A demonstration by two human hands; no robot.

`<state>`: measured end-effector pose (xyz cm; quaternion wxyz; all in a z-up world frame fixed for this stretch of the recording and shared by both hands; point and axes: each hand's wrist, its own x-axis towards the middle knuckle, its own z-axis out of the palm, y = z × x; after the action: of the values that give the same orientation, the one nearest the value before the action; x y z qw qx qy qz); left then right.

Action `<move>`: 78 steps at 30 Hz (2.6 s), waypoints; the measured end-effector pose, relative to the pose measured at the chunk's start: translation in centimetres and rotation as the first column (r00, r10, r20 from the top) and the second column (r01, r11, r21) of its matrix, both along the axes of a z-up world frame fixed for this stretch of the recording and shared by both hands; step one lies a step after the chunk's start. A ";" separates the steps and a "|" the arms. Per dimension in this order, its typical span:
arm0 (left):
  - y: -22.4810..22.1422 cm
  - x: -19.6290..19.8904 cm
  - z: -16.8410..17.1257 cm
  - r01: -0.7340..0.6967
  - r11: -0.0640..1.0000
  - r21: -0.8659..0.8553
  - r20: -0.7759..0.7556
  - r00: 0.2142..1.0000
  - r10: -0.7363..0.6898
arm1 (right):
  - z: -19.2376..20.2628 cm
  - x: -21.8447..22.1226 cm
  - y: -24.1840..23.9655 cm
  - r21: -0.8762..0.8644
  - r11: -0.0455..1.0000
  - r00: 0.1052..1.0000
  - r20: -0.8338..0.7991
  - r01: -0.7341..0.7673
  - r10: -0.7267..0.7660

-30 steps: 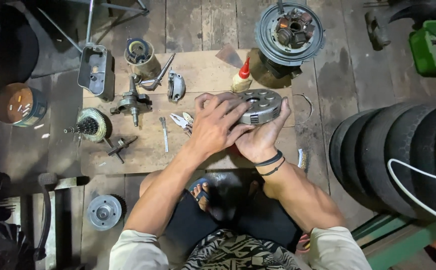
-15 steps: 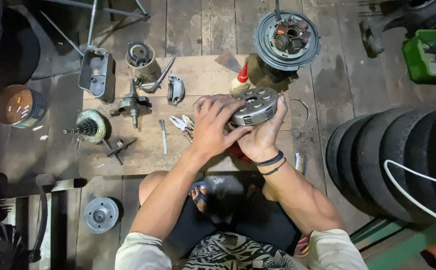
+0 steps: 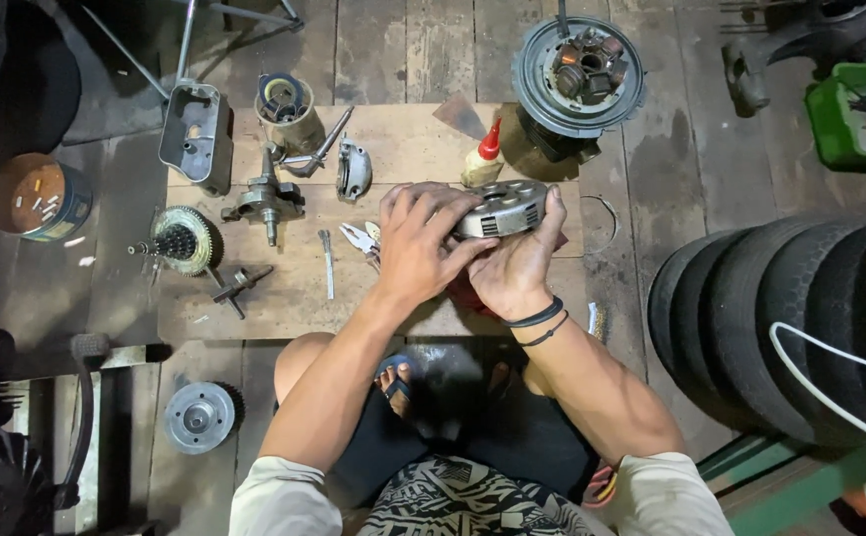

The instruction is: Cleaning and inspecting a motorcycle clutch assembly using a cloth and pliers on a workshop floor.

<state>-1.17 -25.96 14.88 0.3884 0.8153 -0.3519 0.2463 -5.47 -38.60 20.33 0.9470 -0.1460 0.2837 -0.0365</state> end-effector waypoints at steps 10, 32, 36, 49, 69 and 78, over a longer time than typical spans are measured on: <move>0.4 0.2 0.1 0.047 0.995 -0.084 -0.097 0.994 -0.056 | 1.7 -0.3 0.9 0.010 1.000 0.999 -0.035 0.000 0.000; 4.7 2.2 0.5 -0.190 0.957 -0.218 -0.587 0.809 0.027 | 1.5 -0.7 -0.4 -0.030 0.974 0.972 -0.085 -0.224 0.221; 5.4 2.3 0.6 -0.188 0.936 -0.298 -0.583 0.812 -0.022 | 2.9 -0.7 0.0 -0.049 0.960 0.960 -0.055 -0.276 0.273; 4.3 0.9 1.1 -0.110 0.909 -0.402 -0.592 0.788 -0.166 | -3.9 -0.6 -1.5 -0.238 0.900 0.835 0.344 -0.365 0.430; 3.6 -0.1 -0.9 0.250 0.860 -0.444 -0.628 0.598 -0.498 | -2.7 -2.0 -1.2 -0.762 0.464 0.740 -0.029 -0.451 0.672; 2.1 -1.7 1.6 -0.584 0.306 -0.752 -0.504 0.210 -0.838 | -3.1 -0.7 -1.7 -0.864 0.333 0.743 -0.070 -0.379 0.665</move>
<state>-2.90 -23.87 16.45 0.9197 0.3108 0.0984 -0.2186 -6.13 -40.31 17.20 0.7446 -0.6560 0.0209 0.1215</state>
